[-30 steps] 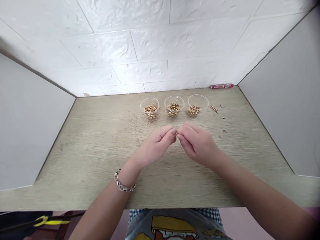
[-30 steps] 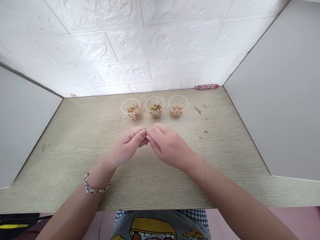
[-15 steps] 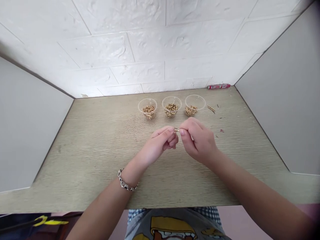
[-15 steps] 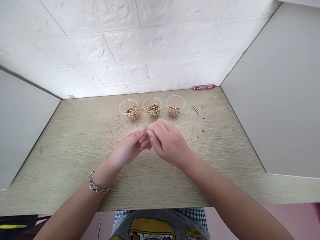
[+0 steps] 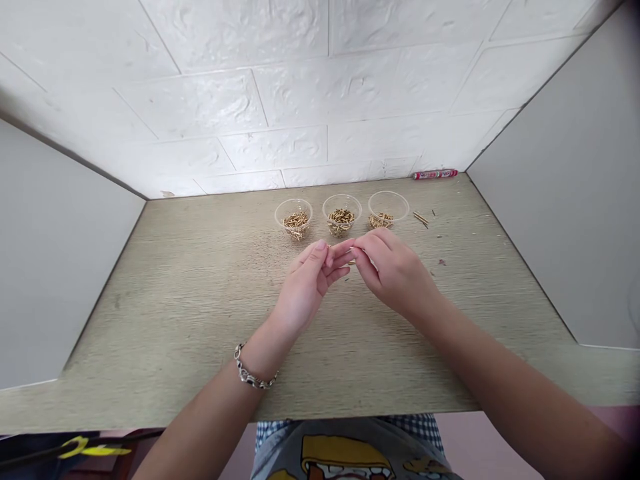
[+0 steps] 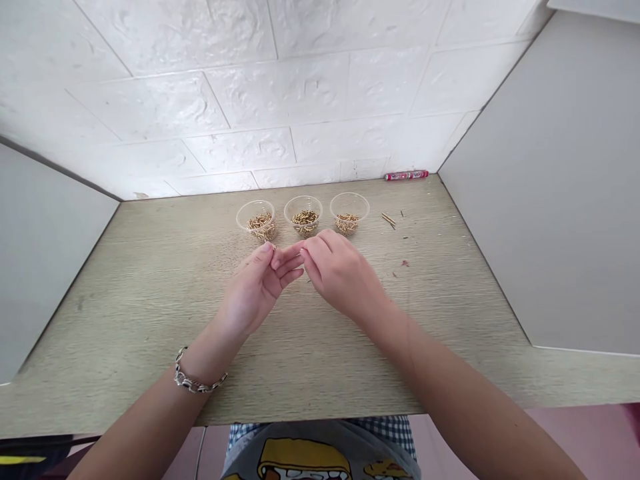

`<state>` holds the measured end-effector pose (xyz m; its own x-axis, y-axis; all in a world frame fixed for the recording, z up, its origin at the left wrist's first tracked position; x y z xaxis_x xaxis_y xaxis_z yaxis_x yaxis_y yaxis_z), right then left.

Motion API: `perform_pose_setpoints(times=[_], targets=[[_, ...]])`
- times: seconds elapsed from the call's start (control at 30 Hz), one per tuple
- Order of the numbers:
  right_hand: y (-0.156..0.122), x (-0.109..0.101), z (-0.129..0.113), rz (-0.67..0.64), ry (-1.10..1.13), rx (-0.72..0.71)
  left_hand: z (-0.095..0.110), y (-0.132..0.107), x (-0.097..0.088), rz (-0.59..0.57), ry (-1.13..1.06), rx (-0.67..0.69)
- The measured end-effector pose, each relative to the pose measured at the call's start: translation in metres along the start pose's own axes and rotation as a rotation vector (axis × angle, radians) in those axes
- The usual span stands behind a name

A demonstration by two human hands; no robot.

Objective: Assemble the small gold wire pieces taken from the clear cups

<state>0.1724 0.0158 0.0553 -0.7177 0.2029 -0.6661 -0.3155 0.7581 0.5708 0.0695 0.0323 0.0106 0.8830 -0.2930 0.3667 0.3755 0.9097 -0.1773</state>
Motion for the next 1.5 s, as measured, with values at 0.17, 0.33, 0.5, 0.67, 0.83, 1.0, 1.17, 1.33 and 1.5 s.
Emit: perform_pose_setpoints(times=[0.17, 0.33, 0.5, 0.67, 0.83, 1.0, 1.17, 1.33, 1.5], targets=[[0.000, 0.000, 0.004, 0.019, -0.040, 0.024, -0.004, -0.001, 0.003, -0.003, -0.051, -0.048], [0.000, -0.003, 0.005, 0.076, -0.094, 0.012, -0.008, 0.000, 0.003, -0.008, -0.101, -0.083], [-0.001, 0.000, 0.006, 0.030, -0.101, 0.034, -0.007, 0.000, 0.002, 0.014, -0.038, -0.058], [-0.002, 0.008, 0.012, -0.031, -0.014, 0.129, -0.007, 0.001, 0.003, 0.048, 0.104, 0.018], [-0.003, 0.010, 0.022, -0.030, 0.110, 0.237, -0.016, 0.005, -0.001, 0.085, 0.188, -0.013], [-0.002, 0.007, 0.028, -0.010, 0.217, 0.335, -0.015, 0.005, -0.004, 0.091, 0.331, 0.039], [-0.003, 0.008, 0.029, -0.017, 0.475, 0.491, -0.010, 0.002, -0.007, 0.151, 0.466, 0.119], [-0.006, 0.021, 0.024, -0.047, 0.880, 0.625, -0.010, 0.001, 0.001, 0.052, 0.407, 0.122], [-0.008, 0.031, 0.018, -0.042, 1.136, 0.727, -0.008, -0.002, 0.012, -0.036, 0.359, 0.105]])
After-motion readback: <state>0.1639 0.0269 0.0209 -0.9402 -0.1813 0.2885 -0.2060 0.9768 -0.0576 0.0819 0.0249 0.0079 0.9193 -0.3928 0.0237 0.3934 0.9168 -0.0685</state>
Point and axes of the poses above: each hand's wrist, its own y-axis towards the middle knuckle, its own x-axis out of the palm, z = x × y, the point moved 7 cm from there along y, towards the middle knuckle, and after that the axes turned 14 degrees about y, right-handed, at the moved point
